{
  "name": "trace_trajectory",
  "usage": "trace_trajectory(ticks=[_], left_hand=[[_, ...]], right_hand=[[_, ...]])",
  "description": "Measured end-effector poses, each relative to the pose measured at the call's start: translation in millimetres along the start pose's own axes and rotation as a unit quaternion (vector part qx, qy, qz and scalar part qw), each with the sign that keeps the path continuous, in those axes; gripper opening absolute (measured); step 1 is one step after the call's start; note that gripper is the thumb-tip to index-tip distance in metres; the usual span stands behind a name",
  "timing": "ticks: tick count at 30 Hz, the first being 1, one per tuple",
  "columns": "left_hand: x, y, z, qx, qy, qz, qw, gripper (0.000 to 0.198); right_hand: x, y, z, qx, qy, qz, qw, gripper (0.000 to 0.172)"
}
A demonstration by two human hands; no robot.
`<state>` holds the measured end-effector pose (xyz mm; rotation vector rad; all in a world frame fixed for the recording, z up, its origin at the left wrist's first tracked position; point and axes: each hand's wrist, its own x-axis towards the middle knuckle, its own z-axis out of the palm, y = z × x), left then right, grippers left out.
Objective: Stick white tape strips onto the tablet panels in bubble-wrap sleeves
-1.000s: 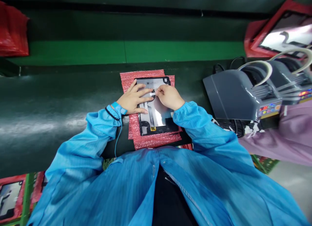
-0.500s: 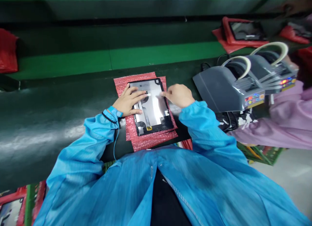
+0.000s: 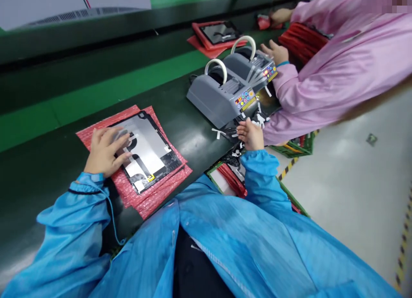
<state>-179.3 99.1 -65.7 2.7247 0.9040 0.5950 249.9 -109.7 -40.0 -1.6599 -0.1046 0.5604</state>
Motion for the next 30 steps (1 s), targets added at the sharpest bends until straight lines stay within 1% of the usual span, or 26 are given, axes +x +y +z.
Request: trace_trajectory(ticks=[2,4,7,9,10,12,15,20,23,25,27,29,30], left_hand=[[0,6,-2.8,0.01,0.015,-0.003,1.0,0.055],[-1,12,-5.8,0.021,0.018,-0.003,1.0,0.056],[0,20,-9.8,0.021,0.018,-0.015,0.999,0.055],[3,24,-11.3,0.015,0.021,-0.024,0.999,0.052],[4,27,-11.7,0.012,0.022,-0.026,0.999,0.051],[9,31,-11.6,0.01,0.026,-0.029,0.999,0.05],[15,39,-11.1,0.016,0.023,-0.02,0.999,0.049],[18,48,-12.9,0.027,0.014,0.004,1.0,0.048],[18,50,-13.2,0.027,0.005,0.008,1.0,0.046],[19,52,-12.2,0.023,0.007,0.006,1.0,0.046],[21,55,-11.1,0.013,0.012,0.008,1.0,0.047],[25,64,-10.6,-0.007,0.015,0.015,1.0,0.046],[27,72,-10.8,-0.024,0.015,0.017,0.999,0.045]], right_hand=[[4,-5,9,0.031,-0.011,-0.01,0.999,0.032],[7,-7,13,0.051,-0.002,-0.054,0.997,0.027],[11,-4,6,0.052,0.036,-0.153,0.986,0.028],[14,-1,-3,0.044,0.051,-0.194,0.979,0.03],[14,0,-6,0.043,0.051,-0.192,0.979,0.03],[15,2,-10,0.053,0.039,-0.161,0.985,0.029],[13,1,-6,0.079,0.029,-0.125,0.989,0.027],[17,-1,10,0.072,0.021,-0.123,0.99,0.032],[23,-1,13,0.082,0.042,-0.124,0.988,0.037],[23,-2,12,0.08,0.056,-0.141,0.985,0.04],[15,-4,8,0.065,0.063,-0.185,0.978,0.042],[0,-6,5,0.036,0.046,-0.25,0.966,0.044],[-10,-6,6,0.02,0.019,-0.282,0.959,0.045]])
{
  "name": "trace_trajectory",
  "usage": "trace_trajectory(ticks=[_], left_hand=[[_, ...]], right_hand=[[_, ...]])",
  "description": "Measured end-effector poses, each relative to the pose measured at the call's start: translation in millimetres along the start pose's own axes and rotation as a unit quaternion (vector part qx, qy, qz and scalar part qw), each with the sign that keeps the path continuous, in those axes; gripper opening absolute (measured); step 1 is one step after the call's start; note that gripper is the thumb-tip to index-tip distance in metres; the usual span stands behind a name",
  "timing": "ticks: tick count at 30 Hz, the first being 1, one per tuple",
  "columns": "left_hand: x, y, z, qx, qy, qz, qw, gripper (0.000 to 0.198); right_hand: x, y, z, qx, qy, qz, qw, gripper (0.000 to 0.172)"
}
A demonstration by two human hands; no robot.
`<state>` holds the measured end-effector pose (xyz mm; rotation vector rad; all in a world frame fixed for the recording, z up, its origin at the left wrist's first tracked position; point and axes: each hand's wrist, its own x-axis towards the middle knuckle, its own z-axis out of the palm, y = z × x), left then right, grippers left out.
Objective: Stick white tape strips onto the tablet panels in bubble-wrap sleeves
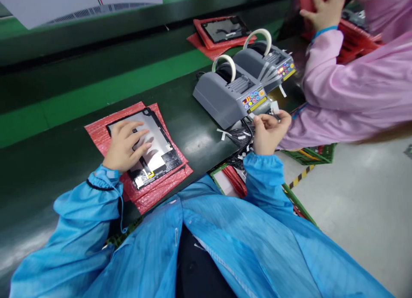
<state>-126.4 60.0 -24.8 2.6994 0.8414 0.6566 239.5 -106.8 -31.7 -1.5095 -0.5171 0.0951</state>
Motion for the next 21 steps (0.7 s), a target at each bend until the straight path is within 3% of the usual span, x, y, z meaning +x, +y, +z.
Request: trace_trajectory(ticks=[4,7,9,13,18,21], left_hand=[[15,40,1.7,-0.106,0.002,-0.016,0.994,0.041],[26,62,6.3,-0.171,-0.012,-0.021,0.985,0.039],[27,66,9.9,-0.194,-0.013,-0.035,0.98,0.034],[17,59,13.7,-0.214,-0.015,-0.098,0.972,0.028],[8,50,14.5,-0.234,-0.014,-0.195,0.952,0.02],[8,48,15.8,-0.243,-0.018,-0.221,0.944,0.017]], right_hand=[[-41,-17,24,0.019,-0.218,-0.066,0.973,0.059],[-68,-23,58,0.042,-0.372,-0.054,0.926,0.06],[-81,-26,79,0.045,-0.439,-0.038,0.897,0.06],[-90,-27,105,0.042,-0.502,-0.021,0.863,0.063],[-82,-17,116,0.025,-0.505,0.001,0.863,0.059],[-81,-13,122,0.031,-0.528,0.023,0.848,0.058]])
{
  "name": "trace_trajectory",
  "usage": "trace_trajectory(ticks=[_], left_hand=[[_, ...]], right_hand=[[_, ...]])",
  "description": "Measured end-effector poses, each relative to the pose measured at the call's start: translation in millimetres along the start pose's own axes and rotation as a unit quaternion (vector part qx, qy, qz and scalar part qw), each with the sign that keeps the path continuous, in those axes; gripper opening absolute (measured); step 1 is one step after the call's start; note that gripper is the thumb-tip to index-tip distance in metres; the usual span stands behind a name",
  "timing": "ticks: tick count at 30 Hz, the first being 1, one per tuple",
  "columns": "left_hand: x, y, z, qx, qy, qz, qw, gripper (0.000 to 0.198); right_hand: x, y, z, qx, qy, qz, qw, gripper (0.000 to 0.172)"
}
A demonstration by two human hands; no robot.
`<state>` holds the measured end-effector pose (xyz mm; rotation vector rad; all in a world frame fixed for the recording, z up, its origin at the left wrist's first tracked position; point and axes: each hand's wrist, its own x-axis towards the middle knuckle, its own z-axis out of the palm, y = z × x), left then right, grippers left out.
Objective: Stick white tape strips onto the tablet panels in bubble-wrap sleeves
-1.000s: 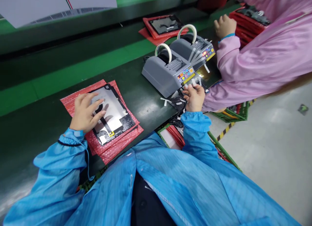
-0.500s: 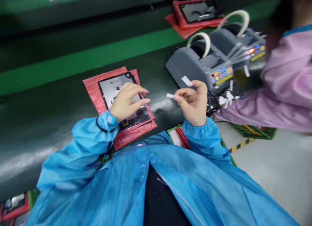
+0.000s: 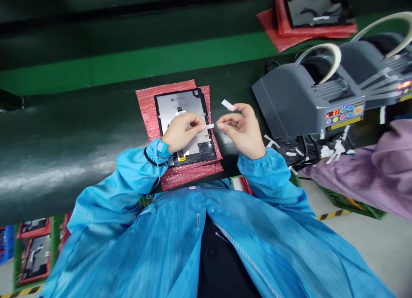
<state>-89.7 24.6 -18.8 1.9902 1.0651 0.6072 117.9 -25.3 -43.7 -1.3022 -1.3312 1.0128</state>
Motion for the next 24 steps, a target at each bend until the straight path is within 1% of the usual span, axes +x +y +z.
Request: trace_trajectory(ticks=[3,6,9,12,14,18,24], left_hand=[[2,-1,1.3,0.0,-0.005,-0.011,1.0,0.017],[6,-2,4.0,0.018,-0.013,-0.027,0.999,0.016],[12,0,9.4,0.084,-0.011,-0.056,0.995,0.015],[20,3,16.5,0.169,-0.002,-0.095,0.981,0.015],[23,6,20.5,0.2,-0.009,-0.114,0.973,0.016],[24,9,23.9,0.22,-0.033,-0.133,0.966,0.017],[22,9,23.5,0.229,-0.048,-0.141,0.962,0.017]], right_hand=[[4,1,5,0.008,-0.024,0.019,0.999,0.058],[8,4,9,0.006,-0.029,0.036,0.999,0.057],[15,11,9,-0.008,-0.023,0.053,0.998,0.056],[24,21,10,-0.038,-0.015,0.074,0.996,0.056],[29,28,11,-0.059,-0.017,0.087,0.994,0.057],[34,33,13,-0.089,-0.023,0.104,0.99,0.057],[34,30,13,-0.112,-0.028,0.118,0.986,0.058]])
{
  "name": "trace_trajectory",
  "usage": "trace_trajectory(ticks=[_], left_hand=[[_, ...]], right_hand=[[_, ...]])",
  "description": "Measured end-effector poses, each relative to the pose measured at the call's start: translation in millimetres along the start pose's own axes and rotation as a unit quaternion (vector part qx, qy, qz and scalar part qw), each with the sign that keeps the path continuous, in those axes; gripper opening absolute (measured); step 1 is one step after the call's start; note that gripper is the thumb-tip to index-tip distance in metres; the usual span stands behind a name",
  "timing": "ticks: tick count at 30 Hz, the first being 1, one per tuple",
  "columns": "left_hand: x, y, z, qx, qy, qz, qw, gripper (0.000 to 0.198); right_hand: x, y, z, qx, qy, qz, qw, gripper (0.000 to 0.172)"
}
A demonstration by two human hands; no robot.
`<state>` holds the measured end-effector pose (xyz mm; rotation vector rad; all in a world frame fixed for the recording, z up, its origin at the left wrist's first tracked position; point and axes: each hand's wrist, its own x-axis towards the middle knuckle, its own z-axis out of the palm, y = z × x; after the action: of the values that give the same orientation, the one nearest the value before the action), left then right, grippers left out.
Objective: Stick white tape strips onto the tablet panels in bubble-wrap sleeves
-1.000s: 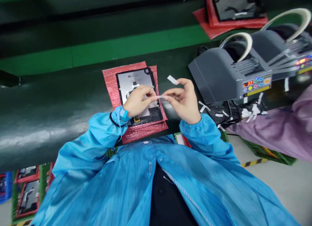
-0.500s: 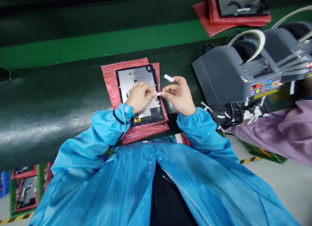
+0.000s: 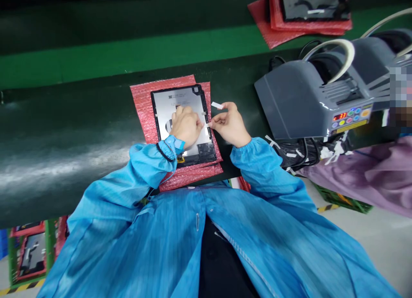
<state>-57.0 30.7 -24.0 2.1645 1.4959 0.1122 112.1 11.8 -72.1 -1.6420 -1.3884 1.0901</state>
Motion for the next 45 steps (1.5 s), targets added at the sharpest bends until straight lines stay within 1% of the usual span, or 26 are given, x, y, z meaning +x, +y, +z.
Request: trace_trajectory(ticks=[5,8,11,12,14,16,18,20,22,24,26,28,30,32,34,38,40,45], left_hand=[[0,-2,6.7,-0.003,0.021,0.024,0.999,0.017],[2,-7,14.3,-0.01,0.052,0.04,0.998,0.016],[6,-18,17.6,-0.035,0.096,0.045,0.994,0.011],[8,-23,16.5,-0.046,0.111,0.042,0.992,0.012],[13,-31,11.2,-0.073,0.131,0.035,0.988,0.015],[17,-36,3.2,-0.104,0.123,0.045,0.986,0.011],[19,-37,-4.4,-0.133,0.099,0.076,0.983,0.01],[21,-35,-9.2,-0.151,0.082,0.106,0.979,0.016],[21,-33,-10.2,-0.157,0.071,0.122,0.977,0.018],[22,-34,-8.3,-0.159,0.061,0.121,0.978,0.018],[23,-35,-4.8,-0.162,0.056,0.106,0.98,0.018],[25,-37,-1.4,-0.17,0.056,0.087,0.98,0.018],[26,-38,1.6,-0.181,0.052,0.075,0.979,0.02],[26,-38,4.2,-0.183,0.049,0.069,0.98,0.02],[25,-36,7.3,-0.163,0.056,0.056,0.983,0.022],[22,-29,13.5,-0.104,0.092,0.037,0.99,0.024],[20,-26,15.3,-0.087,0.096,0.033,0.991,0.024],[17,-22,16.9,-0.049,0.091,0.032,0.994,0.023]], right_hand=[[2,0,1,-0.003,-0.009,0.007,1.0,0.056],[9,8,-2,-0.019,-0.021,0.015,0.999,0.06],[15,16,-12,-0.022,-0.024,0.013,0.999,0.067],[16,16,-17,-0.011,-0.024,0.01,1.0,0.066],[15,12,-25,0.029,-0.041,0.002,0.999,0.057],[11,2,-29,0.079,-0.084,-0.014,0.993,0.053],[5,-10,-28,0.113,-0.13,-0.039,0.984,0.059],[-1,-20,-25,0.122,-0.157,-0.06,0.978,0.062],[-4,-25,-22,0.113,-0.168,-0.068,0.977,0.062],[-3,-24,-21,0.086,-0.16,-0.069,0.981,0.063],[-1,-21,-22,0.044,-0.123,-0.064,0.989,0.061],[1,-18,-22,0.011,-0.075,-0.055,0.996,0.053],[4,-18,-20,-0.004,-0.052,-0.052,0.997,0.043],[6,-18,-16,-0.022,-0.058,-0.061,0.996,0.034],[9,-17,-11,-0.058,-0.065,-0.079,0.993,0.026],[15,-12,-4,-0.139,-0.032,-0.112,0.983,0.015],[17,-9,-3,-0.163,-0.024,-0.119,0.979,0.014],[16,-9,-3,-0.188,-0.038,-0.104,0.976,0.017]])
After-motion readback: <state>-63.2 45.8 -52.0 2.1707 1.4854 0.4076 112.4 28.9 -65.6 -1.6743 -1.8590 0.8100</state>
